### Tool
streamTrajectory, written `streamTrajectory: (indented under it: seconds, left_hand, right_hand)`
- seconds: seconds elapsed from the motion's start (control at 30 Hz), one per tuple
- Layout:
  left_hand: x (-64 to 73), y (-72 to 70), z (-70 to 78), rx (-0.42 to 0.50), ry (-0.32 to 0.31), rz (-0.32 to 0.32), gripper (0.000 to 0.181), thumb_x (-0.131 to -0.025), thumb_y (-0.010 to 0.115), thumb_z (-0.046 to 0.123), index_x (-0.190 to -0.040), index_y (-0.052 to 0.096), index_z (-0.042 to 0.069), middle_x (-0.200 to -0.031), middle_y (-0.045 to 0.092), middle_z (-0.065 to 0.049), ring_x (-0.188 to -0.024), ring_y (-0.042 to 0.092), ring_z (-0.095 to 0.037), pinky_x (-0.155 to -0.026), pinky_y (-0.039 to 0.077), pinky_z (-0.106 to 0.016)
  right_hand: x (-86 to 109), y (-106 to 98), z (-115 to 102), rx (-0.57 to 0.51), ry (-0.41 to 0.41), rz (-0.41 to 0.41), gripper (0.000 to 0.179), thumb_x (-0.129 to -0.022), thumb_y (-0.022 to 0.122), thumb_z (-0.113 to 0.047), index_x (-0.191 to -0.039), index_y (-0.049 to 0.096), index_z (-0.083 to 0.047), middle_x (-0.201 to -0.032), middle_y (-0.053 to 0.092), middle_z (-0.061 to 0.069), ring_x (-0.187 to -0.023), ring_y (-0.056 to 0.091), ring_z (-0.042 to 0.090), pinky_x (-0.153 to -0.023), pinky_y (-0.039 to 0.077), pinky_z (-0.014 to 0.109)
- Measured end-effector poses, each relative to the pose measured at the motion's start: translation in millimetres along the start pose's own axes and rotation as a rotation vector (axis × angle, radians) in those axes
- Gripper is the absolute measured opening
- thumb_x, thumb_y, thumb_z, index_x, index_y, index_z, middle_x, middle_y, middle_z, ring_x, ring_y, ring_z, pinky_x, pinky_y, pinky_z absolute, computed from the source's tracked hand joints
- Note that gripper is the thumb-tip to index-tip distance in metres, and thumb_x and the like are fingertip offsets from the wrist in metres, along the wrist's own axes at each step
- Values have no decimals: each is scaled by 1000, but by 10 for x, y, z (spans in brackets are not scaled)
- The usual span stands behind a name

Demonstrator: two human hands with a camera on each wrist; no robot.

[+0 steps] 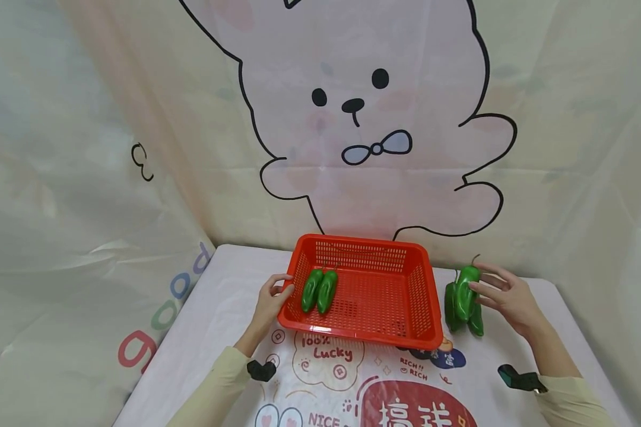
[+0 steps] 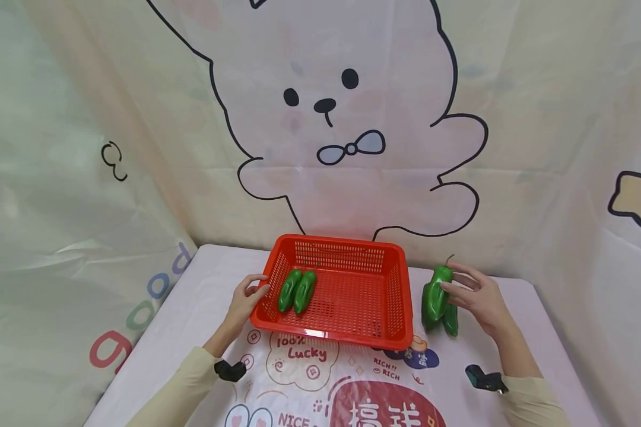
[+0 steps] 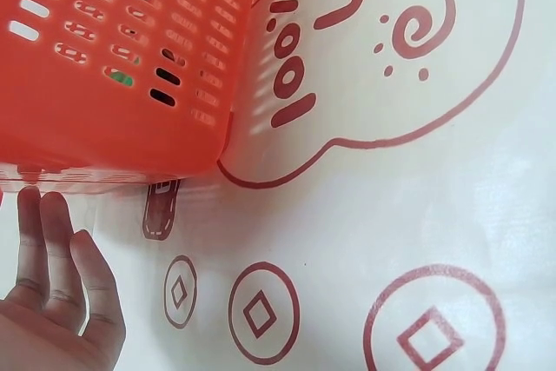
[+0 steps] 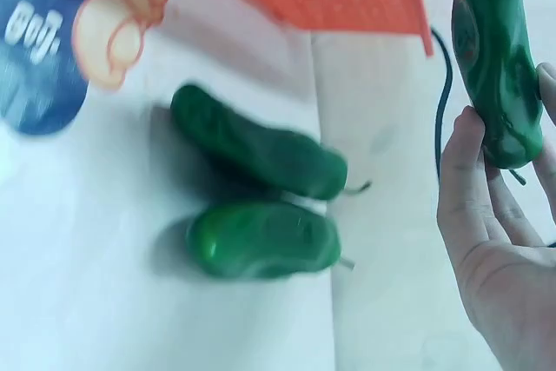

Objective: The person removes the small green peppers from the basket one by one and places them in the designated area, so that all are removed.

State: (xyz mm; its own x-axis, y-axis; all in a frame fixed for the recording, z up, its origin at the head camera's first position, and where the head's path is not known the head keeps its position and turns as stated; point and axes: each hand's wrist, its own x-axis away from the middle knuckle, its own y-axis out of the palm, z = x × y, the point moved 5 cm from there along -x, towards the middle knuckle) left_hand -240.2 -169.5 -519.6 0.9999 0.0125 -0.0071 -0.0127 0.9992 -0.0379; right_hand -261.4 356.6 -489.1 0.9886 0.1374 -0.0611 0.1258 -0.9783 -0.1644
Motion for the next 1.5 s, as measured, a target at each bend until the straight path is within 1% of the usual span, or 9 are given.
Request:
streamTrajectory:
  seconds: [0.2,0.47,0.57,0.7,0.77,0.93,1.0,1.3,1.5]
  left_hand:
    - [-7,-12,-33,-10,0,2,34,-100,65,7,-130,57,-5,-98,56,-16,-91,61,-53,-79,58,-56]
    - [-138,-49,-325,-20,2,48,32,-100,66,12,-130,59,4,-100,56,-16,-85,64,-46,-74,61,-49]
    - [-141,-48,-354,-30,2,57,33,-100,67,14,-131,59,5,-100,56,-16,-84,65,-42,-72,61,-47]
    - [-138,-47,-354,-32,0,54,33,-101,66,14,-131,58,4,-99,56,-16,-83,66,-41,-71,61,-47]
    - [-132,-48,-335,-24,-3,48,33,-101,66,12,-131,58,3,-99,56,-16,-83,65,-42,-71,61,-48]
    - [-71,-25,-157,2,1,2,32,-100,64,6,-130,57,-3,-97,55,-16,-86,62,-50,-74,60,-54]
    - [-55,-14,-104,3,9,-13,33,-100,64,6,-130,57,-5,-96,55,-16,-86,61,-52,-75,60,-55]
    - [-153,-40,-344,-9,21,39,32,-100,67,14,-130,60,5,-100,56,-15,-85,64,-41,-72,61,-48]
    - [-137,-35,-309,-4,16,42,29,-100,66,10,-128,61,6,-99,56,-16,-84,64,-43,-72,61,-50]
  right_hand:
    - [57,-173,112,-14,27,15,52,-97,69,-5,-145,50,-2,-120,64,-6,-102,66,2,-78,60,31]
    - [102,-422,271,109,50,27,52,-98,70,-9,-145,48,-2,-119,60,-12,-100,62,-5,-76,60,29]
    - [103,-493,337,100,55,18,52,-97,70,-7,-144,48,0,-118,60,-13,-100,62,-4,-76,60,29]
    - [96,-569,429,148,63,9,53,-98,70,-9,-145,47,1,-118,58,-14,-99,62,-4,-76,60,30]
    - [93,-601,484,197,76,4,55,-98,70,-13,-146,46,1,-122,56,-9,-99,61,-5,-77,60,30]
    - [92,-666,624,285,140,-22,64,-98,71,-21,-148,40,4,-141,42,28,-96,57,-9,-80,59,30]
    - [91,-685,667,306,166,-39,67,-98,71,-23,-148,39,6,-145,34,37,-96,55,-11,-81,59,29]
    - [45,-719,753,358,202,-81,68,-98,71,-25,-148,38,7,-147,31,42,-95,53,-12,-81,58,28]
    - [-2,-715,838,377,222,-87,69,-97,72,-25,-147,39,9,-146,33,42,-94,53,-12,-82,59,31]
